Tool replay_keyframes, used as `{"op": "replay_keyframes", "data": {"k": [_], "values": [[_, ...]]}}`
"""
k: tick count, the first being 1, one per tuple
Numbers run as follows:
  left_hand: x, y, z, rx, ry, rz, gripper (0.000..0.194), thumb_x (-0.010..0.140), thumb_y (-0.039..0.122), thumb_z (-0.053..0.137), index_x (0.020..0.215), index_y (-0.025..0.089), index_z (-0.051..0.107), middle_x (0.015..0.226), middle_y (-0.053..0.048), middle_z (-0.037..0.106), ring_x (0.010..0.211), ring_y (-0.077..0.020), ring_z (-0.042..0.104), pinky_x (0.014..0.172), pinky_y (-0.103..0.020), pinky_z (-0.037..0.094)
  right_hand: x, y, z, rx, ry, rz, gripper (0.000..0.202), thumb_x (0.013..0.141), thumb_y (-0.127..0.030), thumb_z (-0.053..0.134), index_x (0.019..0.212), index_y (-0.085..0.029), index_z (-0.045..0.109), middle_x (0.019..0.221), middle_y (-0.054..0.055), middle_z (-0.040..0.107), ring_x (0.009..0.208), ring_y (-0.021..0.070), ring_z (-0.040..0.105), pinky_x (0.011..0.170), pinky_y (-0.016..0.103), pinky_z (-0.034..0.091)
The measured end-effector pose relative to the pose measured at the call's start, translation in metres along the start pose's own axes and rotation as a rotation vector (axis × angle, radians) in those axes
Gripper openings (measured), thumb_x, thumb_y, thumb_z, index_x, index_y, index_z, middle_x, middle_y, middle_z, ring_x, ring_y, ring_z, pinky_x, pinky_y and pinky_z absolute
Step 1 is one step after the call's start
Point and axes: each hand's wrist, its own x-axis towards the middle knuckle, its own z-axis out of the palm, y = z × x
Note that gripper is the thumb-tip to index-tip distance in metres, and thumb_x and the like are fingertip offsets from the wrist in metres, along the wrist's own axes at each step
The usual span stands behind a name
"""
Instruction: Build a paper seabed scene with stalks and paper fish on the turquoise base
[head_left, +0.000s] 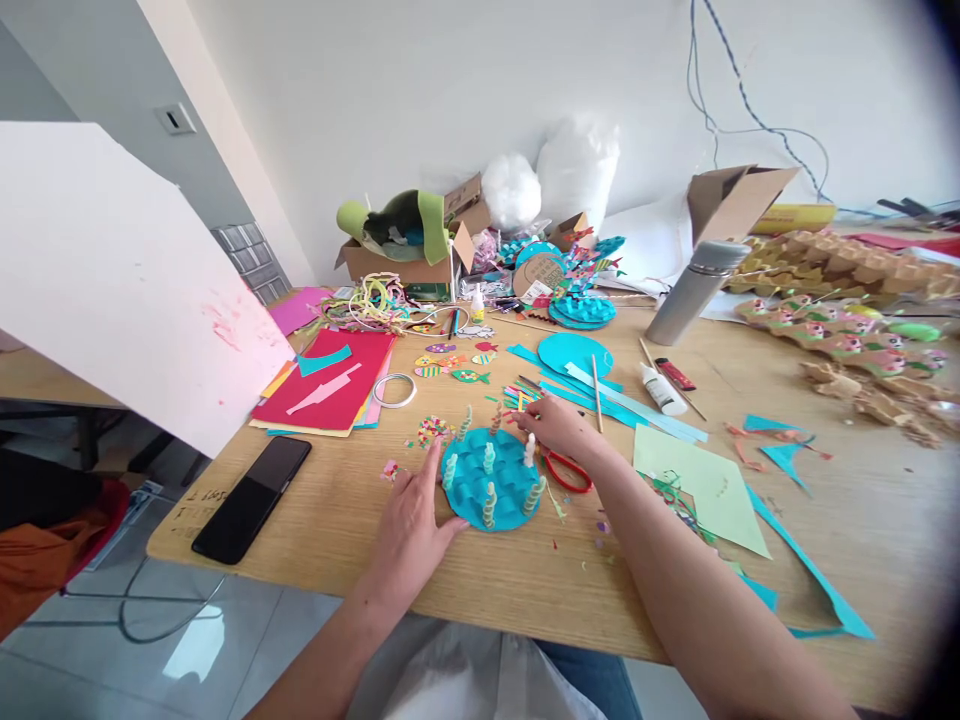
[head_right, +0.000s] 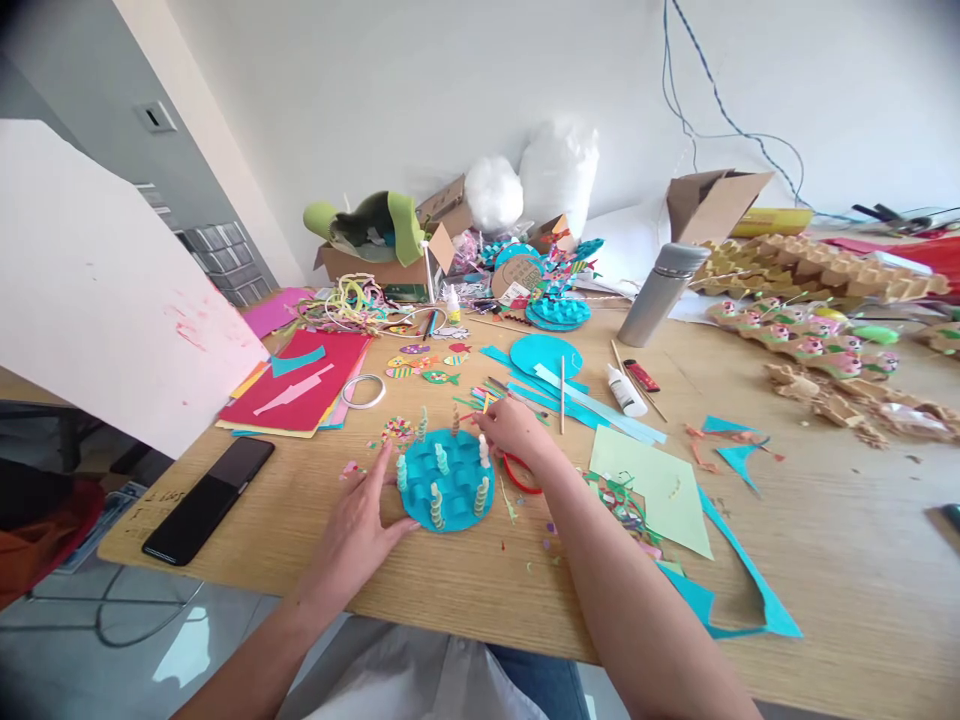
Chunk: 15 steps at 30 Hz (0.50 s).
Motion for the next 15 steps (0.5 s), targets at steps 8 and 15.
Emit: {"op": "replay_keyframes", "data": {"k": [8,15], "values": [[0.009,-0.007,0.002,-0.011,0.045,0.001,0.108,0.071,0.027,0.082,0.153,0.028,0.011,0.113,-0.008,0.069,0.11,-0.0296,0.062,0.104,-0.052,0.041,0.0,0.0,-0.005,-0.026,0.041,0.035,0.034,0.09,-0.035,0.049,0.072,-0.014,0.07,0.056,0.005,0.063,0.055,0.0147,0.054,0.054,0.026,0.03],[0.036,-0.017,-0.009,-0.088,0.026,0.105,0.105,0.07,0.024,0.083,0.151,0.03,0.016,0.122,-0.009,0.066,0.116,-0.028,0.06,0.096,-0.045,0.049,0.002,0.003,-0.011,0.073,0.065,0.105,0.034,0.09,-0.036,0.05,0.068,-0.015,0.066,0.051,0.004,0.06,0.05,0.014,0.054,0.052,0.025,0.032]]}}
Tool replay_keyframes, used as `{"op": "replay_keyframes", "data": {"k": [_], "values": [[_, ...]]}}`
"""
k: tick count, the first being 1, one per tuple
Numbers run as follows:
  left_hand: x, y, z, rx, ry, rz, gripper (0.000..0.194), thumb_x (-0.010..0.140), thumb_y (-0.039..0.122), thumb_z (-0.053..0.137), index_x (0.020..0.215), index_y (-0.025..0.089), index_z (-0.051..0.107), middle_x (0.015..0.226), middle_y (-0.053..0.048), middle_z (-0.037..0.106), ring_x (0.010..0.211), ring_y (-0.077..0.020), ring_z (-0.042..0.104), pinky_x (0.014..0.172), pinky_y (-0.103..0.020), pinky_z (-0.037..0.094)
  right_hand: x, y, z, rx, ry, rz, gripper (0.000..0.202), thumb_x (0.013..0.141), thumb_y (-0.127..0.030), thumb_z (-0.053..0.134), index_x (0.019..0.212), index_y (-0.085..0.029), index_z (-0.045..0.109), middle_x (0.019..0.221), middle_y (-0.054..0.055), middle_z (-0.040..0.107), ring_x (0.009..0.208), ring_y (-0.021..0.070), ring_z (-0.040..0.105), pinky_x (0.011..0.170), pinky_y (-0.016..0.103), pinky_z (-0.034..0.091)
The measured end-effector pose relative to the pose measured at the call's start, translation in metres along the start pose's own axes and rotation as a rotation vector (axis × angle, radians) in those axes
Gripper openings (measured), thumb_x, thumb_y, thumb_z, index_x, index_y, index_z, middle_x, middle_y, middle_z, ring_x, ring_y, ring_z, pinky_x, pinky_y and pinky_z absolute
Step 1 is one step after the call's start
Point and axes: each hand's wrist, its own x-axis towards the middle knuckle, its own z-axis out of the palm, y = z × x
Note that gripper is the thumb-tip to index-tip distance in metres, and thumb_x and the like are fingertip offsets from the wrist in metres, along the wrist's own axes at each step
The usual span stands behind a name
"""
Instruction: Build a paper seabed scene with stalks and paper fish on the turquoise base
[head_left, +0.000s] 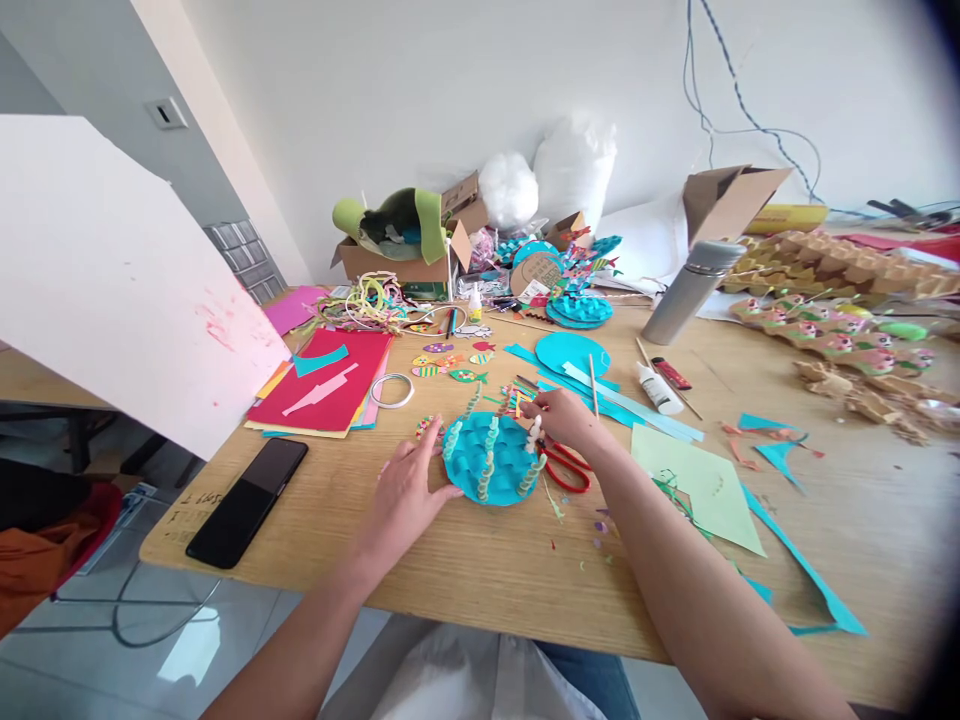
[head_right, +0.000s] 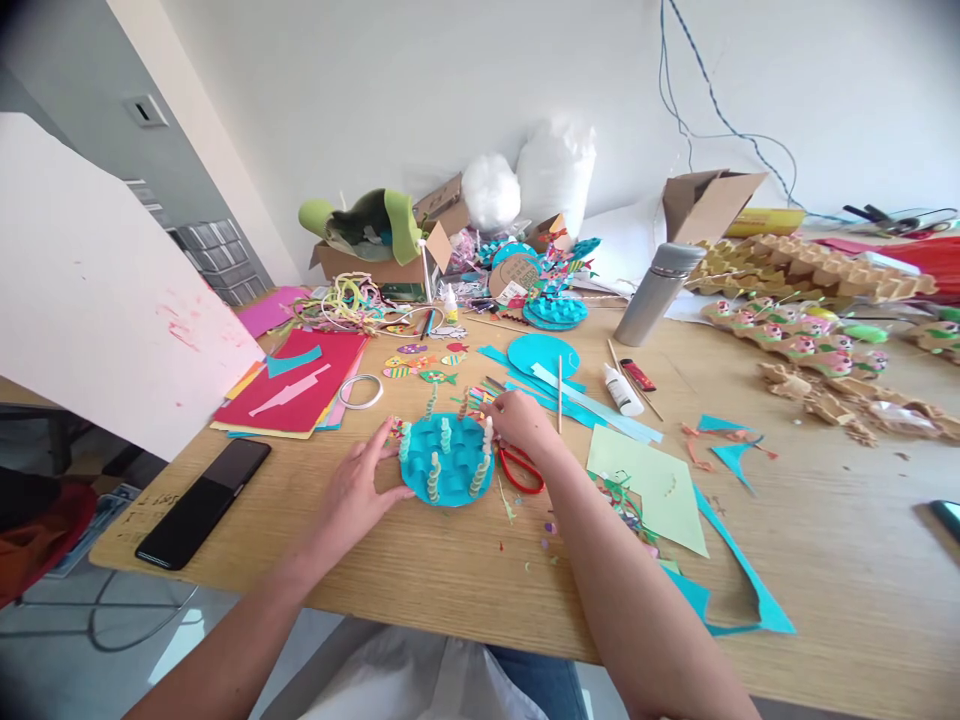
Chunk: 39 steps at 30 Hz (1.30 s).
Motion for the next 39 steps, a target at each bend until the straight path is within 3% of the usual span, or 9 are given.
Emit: {"op": "replay_keyframes", "data": {"k": [10,16,27,39], "values": [[0.043,-0.013,-0.01,0.015,-0.053,0.116,0.104,0.072,0.03,0.082,0.153,0.027,0.017,0.116,-0.01,0.068,0.109,-0.0271,0.064,0.091,-0.042,0.052,0.004,0.001,-0.008,0.204,0.018,0.095,0.033,0.092,-0.036,0.051,0.068,-0.015,0.062,0.054,0.005,0.065,0.043,0.0114,0.058,0.05,0.021,0.039],[0.066,-0.016,-0.014,-0.035,-0.044,0.137,0.099,0.073,0.029,0.081,0.152,0.027,0.021,0.113,-0.009,0.07,0.113,-0.0279,0.062,0.095,-0.044,0.05,0.018,0.009,-0.013,0.365,0.039,0.158,0.031,0.096,-0.031,0.044,0.077,-0.014,0.061,0.061,0.005,0.069,0.036,0.0069,0.053,0.04,0.018,0.034],[0.094,-0.031,0.013,-0.173,-0.072,0.096,0.099,0.072,0.029,0.081,0.152,0.025,0.023,0.124,-0.012,0.064,0.117,-0.029,0.06,0.095,-0.045,0.051,0.049,0.029,-0.02,0.488,0.055,0.26,0.03,0.097,-0.03,0.043,0.086,-0.011,0.063,0.066,0.008,0.073,0.036,0.0062,0.051,0.036,0.018,0.032],[0.117,-0.043,0.031,-0.131,-0.153,0.037,0.103,0.068,0.027,0.084,0.152,0.024,0.023,0.136,-0.016,0.056,0.117,-0.0281,0.062,0.097,-0.041,0.049,0.074,0.026,-0.022,0.42,0.027,0.299,0.034,0.096,-0.033,0.045,0.092,-0.006,0.065,0.075,0.015,0.075,0.039,0.008,0.054,0.037,0.018,0.032]]}}
